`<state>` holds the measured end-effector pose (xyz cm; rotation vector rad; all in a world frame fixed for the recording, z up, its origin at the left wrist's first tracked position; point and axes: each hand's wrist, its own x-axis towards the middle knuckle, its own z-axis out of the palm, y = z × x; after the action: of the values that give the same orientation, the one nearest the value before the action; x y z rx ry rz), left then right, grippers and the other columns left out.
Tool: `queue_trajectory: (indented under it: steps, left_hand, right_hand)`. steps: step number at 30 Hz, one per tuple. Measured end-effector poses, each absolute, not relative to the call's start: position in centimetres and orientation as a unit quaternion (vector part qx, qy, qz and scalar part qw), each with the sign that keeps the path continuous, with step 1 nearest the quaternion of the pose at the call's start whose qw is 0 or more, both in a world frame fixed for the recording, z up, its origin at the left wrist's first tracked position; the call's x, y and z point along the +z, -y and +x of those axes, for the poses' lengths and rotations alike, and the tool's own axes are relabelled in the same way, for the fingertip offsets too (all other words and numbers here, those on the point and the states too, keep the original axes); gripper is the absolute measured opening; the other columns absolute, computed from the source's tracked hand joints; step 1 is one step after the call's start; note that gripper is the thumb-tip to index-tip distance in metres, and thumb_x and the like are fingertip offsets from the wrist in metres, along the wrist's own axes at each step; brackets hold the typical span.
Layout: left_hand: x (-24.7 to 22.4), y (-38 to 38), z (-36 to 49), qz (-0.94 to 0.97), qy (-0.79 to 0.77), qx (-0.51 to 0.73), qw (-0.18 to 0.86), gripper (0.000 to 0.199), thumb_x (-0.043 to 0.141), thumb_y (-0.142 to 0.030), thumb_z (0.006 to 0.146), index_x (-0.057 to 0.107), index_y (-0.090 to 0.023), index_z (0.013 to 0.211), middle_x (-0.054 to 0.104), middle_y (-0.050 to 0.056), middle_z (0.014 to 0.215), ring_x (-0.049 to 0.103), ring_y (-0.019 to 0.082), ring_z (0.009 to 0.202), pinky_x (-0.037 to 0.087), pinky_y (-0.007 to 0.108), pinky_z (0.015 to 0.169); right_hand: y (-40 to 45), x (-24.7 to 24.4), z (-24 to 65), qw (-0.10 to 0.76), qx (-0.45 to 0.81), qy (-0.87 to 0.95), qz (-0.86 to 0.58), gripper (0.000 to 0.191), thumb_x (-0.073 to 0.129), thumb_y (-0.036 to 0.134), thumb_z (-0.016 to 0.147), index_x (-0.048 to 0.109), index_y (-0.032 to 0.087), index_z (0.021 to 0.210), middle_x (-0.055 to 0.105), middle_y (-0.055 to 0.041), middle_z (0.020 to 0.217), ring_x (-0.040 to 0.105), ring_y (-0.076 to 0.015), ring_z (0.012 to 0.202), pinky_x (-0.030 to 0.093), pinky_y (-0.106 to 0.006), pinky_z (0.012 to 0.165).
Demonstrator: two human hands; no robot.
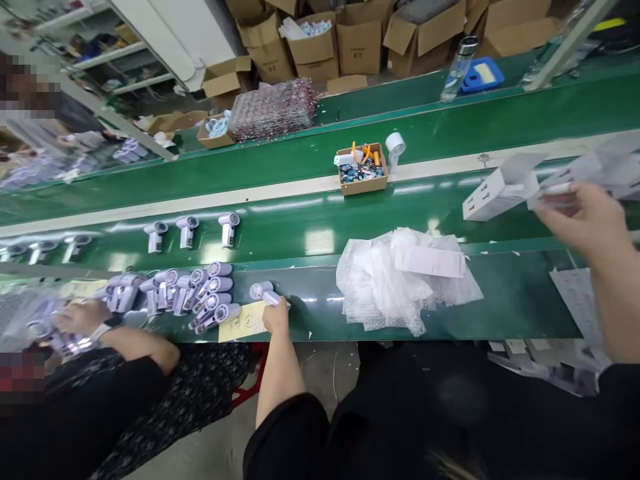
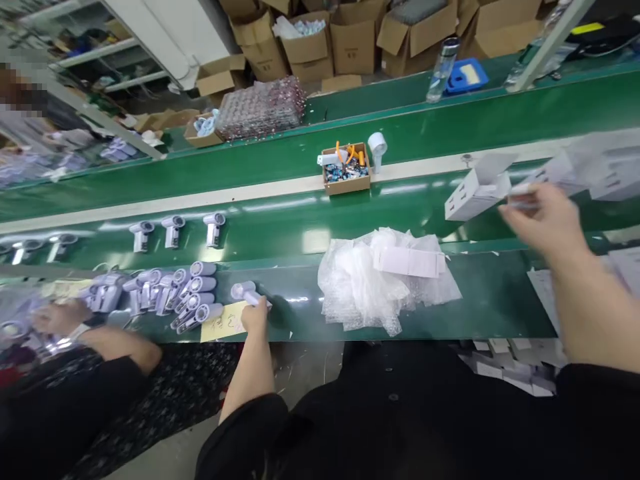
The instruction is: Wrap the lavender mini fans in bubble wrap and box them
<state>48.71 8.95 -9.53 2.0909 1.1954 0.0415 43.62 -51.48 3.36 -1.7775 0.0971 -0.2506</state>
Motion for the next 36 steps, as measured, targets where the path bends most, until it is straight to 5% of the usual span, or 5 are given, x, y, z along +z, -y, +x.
queue_trajectory:
  steps: [5,8,13,22,36]
  left_hand:
    - [-7.9,-0.7,44.6,0.673,-0.355,-0.037,0.647,0.031,0.055,-0.047,0.074,0.053,-0.015,0.078,0.055,0.001,0.068,0.05,0.01,0.053,0.032,0.021,0.045]
    - [-6.4,6.4,40.1,0.539,-0.184,-0.192,0.799,0.035,0.061,-0.048,0.073,0.056,-0.014,0.08,0.052,-0.001,0.064,0.046,0.007,0.049,0.031,0.019,0.043]
    - [-6.3,11.4,36.8,0.641,0.133,-0.382,0.652,0.038,0.048,-0.051,0.084,0.062,-0.015,0.085,0.057,0.002,0.067,0.052,0.012,0.055,0.042,0.024,0.052]
    - [-12.8,10.1,39.0,0.893,0.411,-0.112,0.146,0.017,0.049,-0.012,0.083,0.062,-0.016,0.092,0.057,0.012,0.091,0.051,0.025,0.09,0.041,0.038,0.08]
    - [-5.5,10.2,41.8,0.86,0.162,-0.206,0.438,0.023,0.058,-0.023,0.073,0.065,-0.019,0.095,0.06,0.0,0.067,0.05,0.014,0.058,0.039,0.027,0.064]
  right_hand:
    - [36.4,1.9,37.3,0.685,0.268,-0.053,-0.675,0.019,0.063,0.035,0.08,0.063,0.017,0.088,0.066,-0.0052,0.074,0.06,-0.013,0.057,0.047,-0.023,0.046]
    - [29.3,-1.2,36.6,0.799,0.282,-0.145,-0.511,0.033,0.064,0.038,0.08,0.057,0.018,0.105,0.065,-0.011,0.106,0.065,-0.018,0.089,0.054,-0.032,0.072]
    - [27.7,-3.4,36.0,0.875,0.136,-0.266,-0.382,0.02,0.059,0.03,0.083,0.061,0.014,0.095,0.068,-0.0093,0.09,0.065,-0.018,0.079,0.055,-0.034,0.072]
    - [36.1,-2.8,28.0,0.827,0.05,-0.431,-0.357,0.013,0.056,0.026,0.083,0.057,0.017,0.092,0.065,-0.0048,0.069,0.062,-0.0164,0.056,0.055,-0.028,0.049]
    - [32.8,-3.9,24.1,0.91,0.192,-0.195,-0.311,0.041,0.071,0.029,0.071,0.049,0.018,0.103,0.065,-0.0067,0.086,0.067,-0.0201,0.073,0.057,-0.029,0.054]
